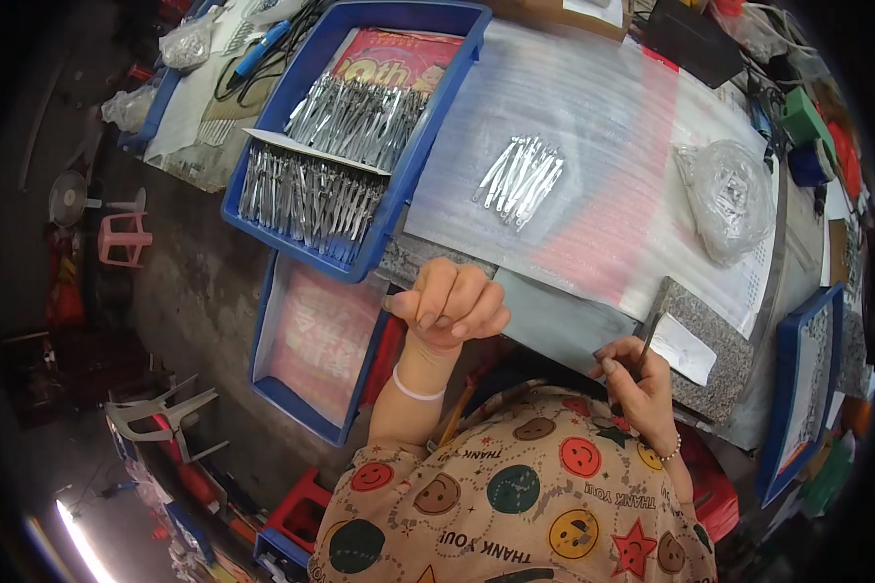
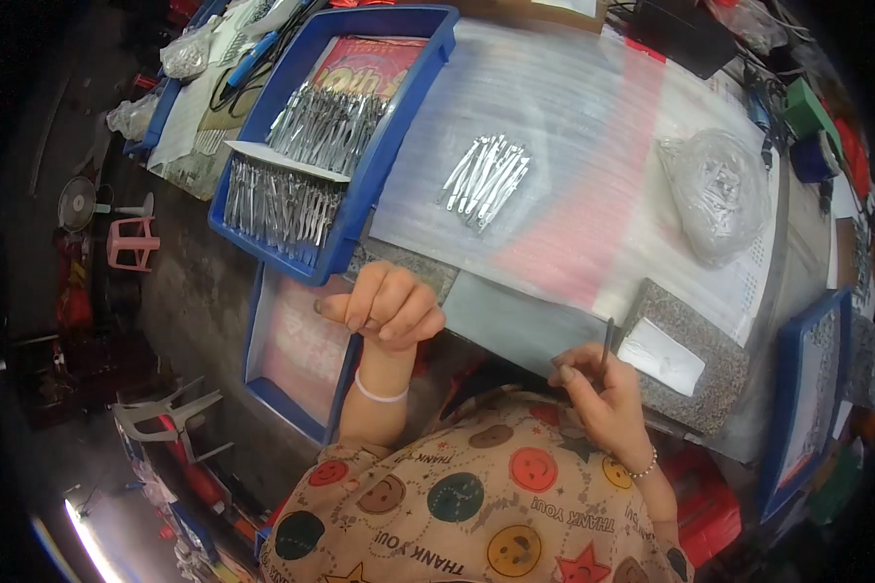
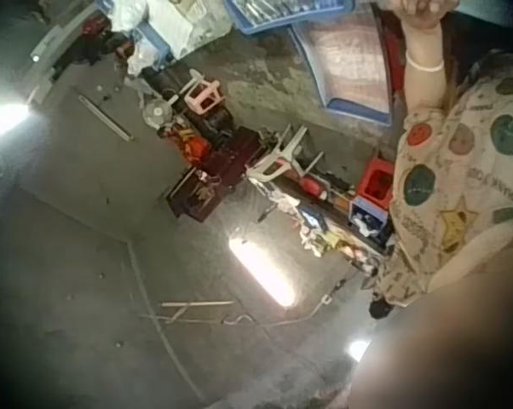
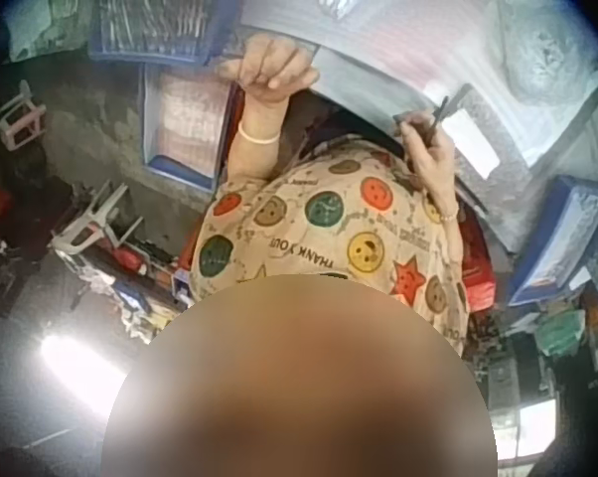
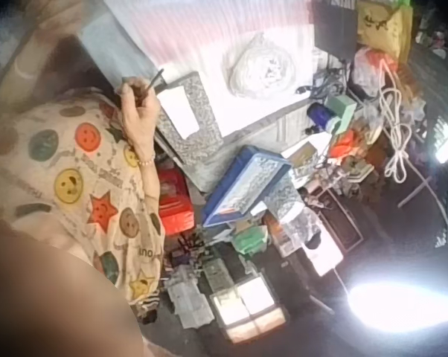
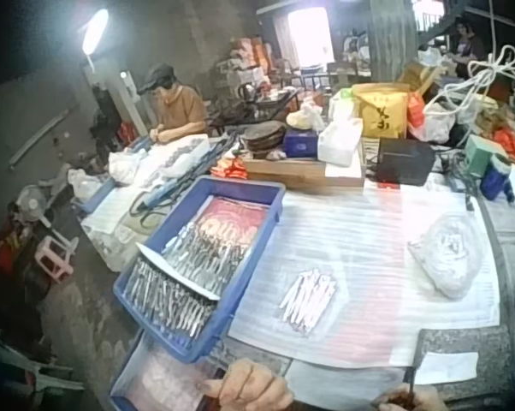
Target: Using a hammer and a punch tool to process small metal components on a workbench in a manufacturing setting.
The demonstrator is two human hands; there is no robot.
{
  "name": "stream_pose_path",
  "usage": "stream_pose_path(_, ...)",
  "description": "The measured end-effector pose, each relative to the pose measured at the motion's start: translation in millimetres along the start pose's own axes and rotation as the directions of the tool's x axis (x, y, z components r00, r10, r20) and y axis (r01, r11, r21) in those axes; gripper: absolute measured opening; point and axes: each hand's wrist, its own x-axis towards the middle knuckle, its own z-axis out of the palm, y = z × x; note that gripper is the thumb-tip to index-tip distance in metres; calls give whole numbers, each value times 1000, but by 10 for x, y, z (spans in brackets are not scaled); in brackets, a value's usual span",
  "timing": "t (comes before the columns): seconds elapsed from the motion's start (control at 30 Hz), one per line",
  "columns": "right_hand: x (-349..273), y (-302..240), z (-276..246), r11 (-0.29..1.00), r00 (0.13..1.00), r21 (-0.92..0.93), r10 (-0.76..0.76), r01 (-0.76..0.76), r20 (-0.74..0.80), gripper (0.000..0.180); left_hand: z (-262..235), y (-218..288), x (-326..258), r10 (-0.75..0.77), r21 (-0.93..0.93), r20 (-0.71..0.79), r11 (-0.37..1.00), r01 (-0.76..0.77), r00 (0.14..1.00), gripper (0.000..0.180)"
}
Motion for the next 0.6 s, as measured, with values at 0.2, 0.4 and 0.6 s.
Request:
stream_pose_path(0.2,17,-12,-27,989,995,-137,-42,53,88,14,424,388,99,342,771,-546,563,298,765,4)
stream_pose_path(0.4,-63,-7,-50,966,982,-193,-154,174,113,12,437,1153,523,503,469,-364,-628,621,784,21)
stream_pose_path(0.6,-250,-540,-146,746,698,236,-666,623,263,7,-356,1988,572,473,-73,-430,-867,493,769,23)
